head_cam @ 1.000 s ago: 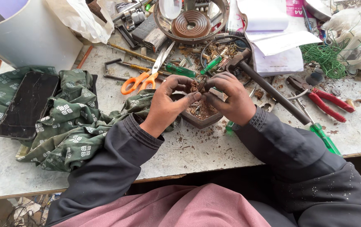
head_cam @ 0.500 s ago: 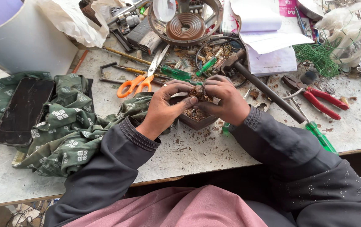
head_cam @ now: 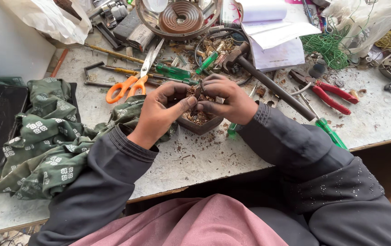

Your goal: The person disassembles a small electronic component, likely a motor or coil, using a hammer and screwdriver. They repeatedly strike the object to separate parts and scrape away debris, then use the screwdriver to pry and extract internal components. The work is performed at a cluttered workbench with various tools and materials visible.

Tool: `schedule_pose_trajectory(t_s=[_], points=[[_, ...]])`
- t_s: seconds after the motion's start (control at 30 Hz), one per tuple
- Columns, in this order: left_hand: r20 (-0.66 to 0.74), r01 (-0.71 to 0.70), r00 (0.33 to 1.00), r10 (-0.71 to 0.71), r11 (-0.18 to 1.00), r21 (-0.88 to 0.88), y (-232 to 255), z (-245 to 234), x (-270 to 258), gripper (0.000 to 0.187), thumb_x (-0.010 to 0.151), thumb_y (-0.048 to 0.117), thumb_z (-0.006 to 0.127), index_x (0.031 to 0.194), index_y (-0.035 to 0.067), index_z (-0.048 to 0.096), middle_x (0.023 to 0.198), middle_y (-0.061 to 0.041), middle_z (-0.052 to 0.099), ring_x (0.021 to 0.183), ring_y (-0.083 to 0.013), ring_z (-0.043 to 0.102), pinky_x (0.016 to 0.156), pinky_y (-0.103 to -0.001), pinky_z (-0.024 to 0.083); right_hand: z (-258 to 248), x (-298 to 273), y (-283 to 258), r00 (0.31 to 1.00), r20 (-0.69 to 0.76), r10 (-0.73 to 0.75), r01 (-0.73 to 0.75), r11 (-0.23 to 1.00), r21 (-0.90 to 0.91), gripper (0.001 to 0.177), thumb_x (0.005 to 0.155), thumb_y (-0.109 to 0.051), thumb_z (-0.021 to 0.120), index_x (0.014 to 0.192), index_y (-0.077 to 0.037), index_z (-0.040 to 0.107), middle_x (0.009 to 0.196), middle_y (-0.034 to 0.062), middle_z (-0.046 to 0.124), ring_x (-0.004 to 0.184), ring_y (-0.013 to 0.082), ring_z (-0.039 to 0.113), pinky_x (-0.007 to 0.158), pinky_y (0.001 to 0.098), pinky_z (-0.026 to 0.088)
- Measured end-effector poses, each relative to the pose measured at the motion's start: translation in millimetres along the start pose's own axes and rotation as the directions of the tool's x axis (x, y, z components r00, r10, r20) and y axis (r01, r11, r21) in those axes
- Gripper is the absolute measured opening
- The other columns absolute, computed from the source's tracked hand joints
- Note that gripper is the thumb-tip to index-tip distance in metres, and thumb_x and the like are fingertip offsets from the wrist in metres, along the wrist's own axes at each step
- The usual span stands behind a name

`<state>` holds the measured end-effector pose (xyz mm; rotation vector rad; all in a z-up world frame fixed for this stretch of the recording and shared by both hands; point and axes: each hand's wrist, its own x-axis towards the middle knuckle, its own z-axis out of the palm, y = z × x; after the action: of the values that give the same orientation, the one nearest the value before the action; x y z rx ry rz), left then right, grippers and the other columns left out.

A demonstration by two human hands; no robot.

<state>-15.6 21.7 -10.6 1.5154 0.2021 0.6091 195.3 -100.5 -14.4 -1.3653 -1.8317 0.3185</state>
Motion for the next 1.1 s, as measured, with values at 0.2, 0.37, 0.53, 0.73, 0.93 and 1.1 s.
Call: schedule_pose_trajectory(t_s=[0.2,0.37,0.53,0.73,0.93,1.1], points=[[-0.040,0.044,0.998,-0.045,0.999,-0.032,-2.9,-1.6,-0.1,0.025,0.095,0.006,0.077,0.116,-0.002,0.067,0.106,-0.002,0.068,0.091,-0.0089,0.066,0.077,-0.023,0.055,4.6,-1.6,1.5,0.997,-0.066,-0.039,0.030,0.991,-0.129,0.038,0.087,-0.026,0.083,0.113,-0.001,0.072,0.117,0.0157,0.071,0.119,0.0328,0.063,0.104,0.0449,0.049],[-0.051,-0.038,0.998,0.036,0.998,-0.044,-10.9,-1.3,1.8,0.025,0.095,0.006,0.078,0.117,-0.001,0.069,0.114,-0.001,0.064,0.102,-0.0088,0.066,0.087,-0.023,0.058,0.3,1.6,-4.8,0.997,-0.056,-0.059,0.050,0.986,-0.162,0.040,0.082,-0.027,0.086,0.110,-0.001,0.073,0.112,0.0135,0.072,0.114,0.0317,0.064,0.102,0.0455,0.049],[0.025,-0.044,0.999,0.046,0.998,-0.050,-2.6,-1.9,2.8,0.030,0.088,0.007,0.081,0.114,0.002,0.069,0.115,0.001,0.061,0.107,-0.0085,0.065,0.096,-0.024,0.058,-0.5,2.5,-4.6,0.990,-0.103,-0.096,0.077,0.981,-0.176,0.030,0.086,-0.020,0.086,0.106,-0.002,0.072,0.108,0.0102,0.073,0.114,0.0301,0.066,0.102,0.0431,0.051],[0.008,-0.094,0.996,0.094,0.985,0.147,1.7,-4.6,4.6,0.024,0.090,0.012,0.081,0.111,0.003,0.076,0.111,-0.002,0.066,0.109,-0.0115,0.061,0.097,-0.027,0.053,-3.7,4.5,-12.0,0.995,-0.090,-0.045,0.036,0.994,-0.104,0.026,0.082,-0.016,0.089,0.100,-0.004,0.074,0.101,0.0080,0.073,0.107,0.0257,0.067,0.096,0.0398,0.053],[0.033,-0.087,0.996,0.083,0.980,0.177,1.6,-7.5,3.3,0.024,0.093,0.013,0.080,0.115,0.002,0.077,0.109,-0.003,0.068,0.106,-0.0120,0.061,0.096,-0.027,0.052,-6.1,4.2,-7.9,0.995,-0.067,-0.080,0.082,0.997,0.017,0.028,0.084,-0.018,0.087,0.103,-0.004,0.073,0.104,0.0084,0.073,0.110,0.0259,0.066,0.101,0.0414,0.052],[0.078,-0.023,0.997,0.030,0.995,-0.092,-2.5,-7.9,4.1,0.022,0.096,0.008,0.076,0.115,-0.003,0.074,0.111,-0.002,0.065,0.105,-0.0121,0.065,0.096,-0.028,0.059,-11.0,2.5,-5.4,0.999,-0.020,-0.039,0.042,0.992,0.118,0.025,0.089,-0.017,0.083,0.107,-0.003,0.072,0.108,0.0094,0.073,0.112,0.0253,0.066,0.100,0.0396,0.053]])
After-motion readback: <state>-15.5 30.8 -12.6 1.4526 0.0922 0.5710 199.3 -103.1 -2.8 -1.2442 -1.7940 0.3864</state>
